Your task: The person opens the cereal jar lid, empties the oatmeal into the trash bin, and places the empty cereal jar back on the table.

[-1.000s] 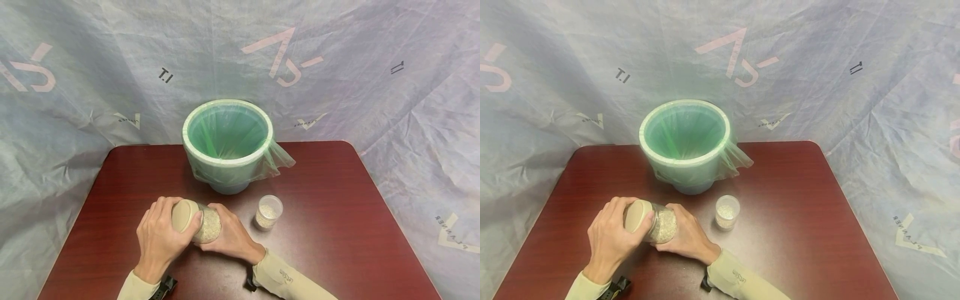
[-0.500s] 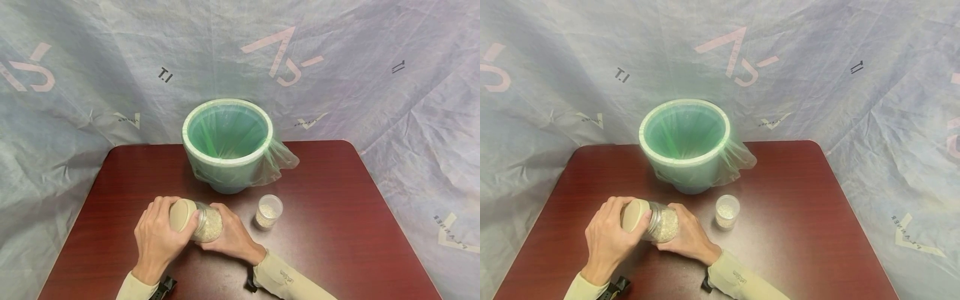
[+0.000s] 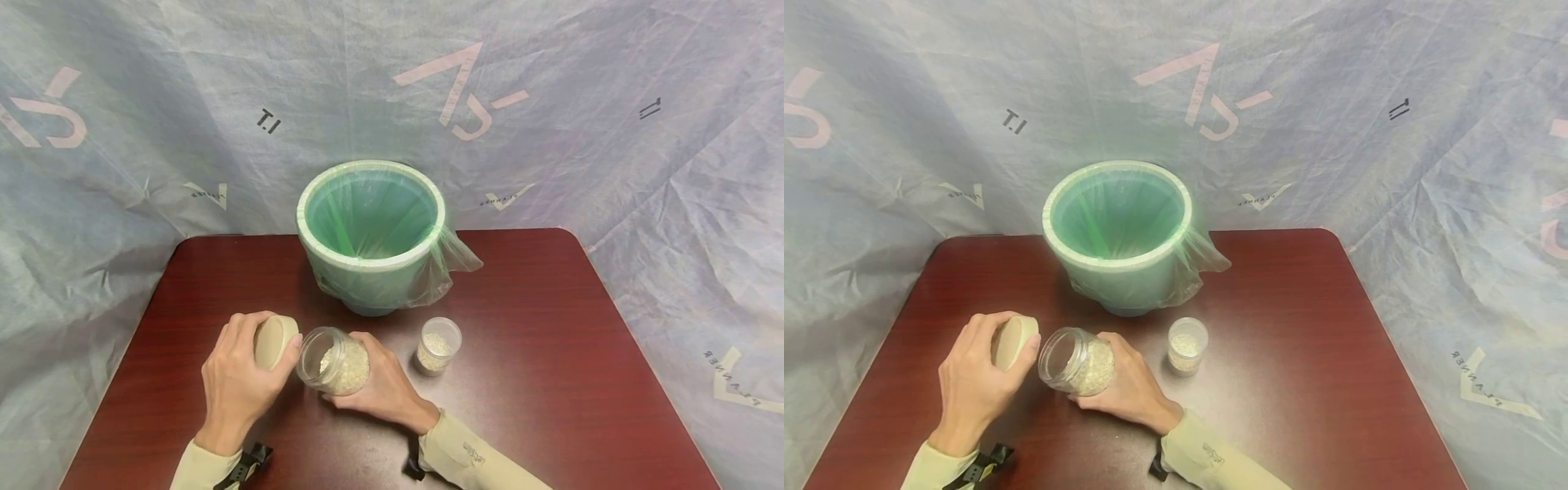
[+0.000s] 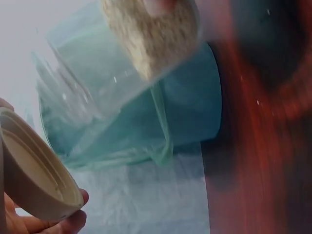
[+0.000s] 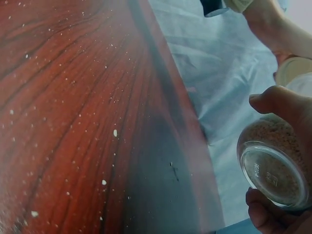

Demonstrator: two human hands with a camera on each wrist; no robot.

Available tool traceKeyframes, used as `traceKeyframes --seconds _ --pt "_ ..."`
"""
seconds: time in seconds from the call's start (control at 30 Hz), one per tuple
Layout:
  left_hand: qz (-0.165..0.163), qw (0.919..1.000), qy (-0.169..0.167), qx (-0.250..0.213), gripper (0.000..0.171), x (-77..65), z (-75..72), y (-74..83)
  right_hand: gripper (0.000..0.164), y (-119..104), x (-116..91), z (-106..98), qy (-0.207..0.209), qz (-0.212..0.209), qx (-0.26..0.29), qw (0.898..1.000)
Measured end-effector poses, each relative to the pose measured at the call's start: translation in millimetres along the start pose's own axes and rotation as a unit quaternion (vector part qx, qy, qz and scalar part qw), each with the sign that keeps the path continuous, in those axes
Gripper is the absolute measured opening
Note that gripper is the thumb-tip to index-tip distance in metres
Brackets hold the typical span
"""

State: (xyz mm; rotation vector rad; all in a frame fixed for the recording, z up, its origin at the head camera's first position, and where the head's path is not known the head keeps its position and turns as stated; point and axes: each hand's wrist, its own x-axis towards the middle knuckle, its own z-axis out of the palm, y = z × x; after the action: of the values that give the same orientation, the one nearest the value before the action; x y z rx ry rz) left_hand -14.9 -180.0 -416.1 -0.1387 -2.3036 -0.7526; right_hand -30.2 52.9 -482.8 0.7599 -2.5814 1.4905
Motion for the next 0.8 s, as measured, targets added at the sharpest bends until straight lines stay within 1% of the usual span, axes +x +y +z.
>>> traceKeyframes --seconds 0.13,0.3,0.43,0.57,0.7,0.8 --pt "-0.009 0.9999 -0.014 -0.005 0.047 -0.2 -1.2 -9.5 0.091 0 -1 -1 0.003 0.010 0.003 1.000" --pt "-0.034 0.9978 -0.057 0.000 0.051 -5.2 1.2 -20.0 0.091 -1 -2 -2 0.007 0.011 0.006 1.000" --pt "-0.058 0.9930 -0.101 0.016 0.057 -11.8 6.1 -27.4 0.091 -2 -3 -4 0.010 0.008 0.007 1.000" --pt "-0.072 0.9870 -0.141 0.026 0.061 -18.1 11.0 -31.8 0.091 -4 -4 -5 0.013 0.011 0.005 1.000" --pt "-0.074 0.9832 -0.164 0.032 0.061 -23.7 15.9 -34.5 0.091 -6 -3 -8 0.005 0.023 0.013 1.000" --pt "-0.082 0.9786 -0.184 0.040 0.058 -27.4 18.7 -36.1 0.091 -8 -2 -10 0.002 0.029 0.019 0.999"
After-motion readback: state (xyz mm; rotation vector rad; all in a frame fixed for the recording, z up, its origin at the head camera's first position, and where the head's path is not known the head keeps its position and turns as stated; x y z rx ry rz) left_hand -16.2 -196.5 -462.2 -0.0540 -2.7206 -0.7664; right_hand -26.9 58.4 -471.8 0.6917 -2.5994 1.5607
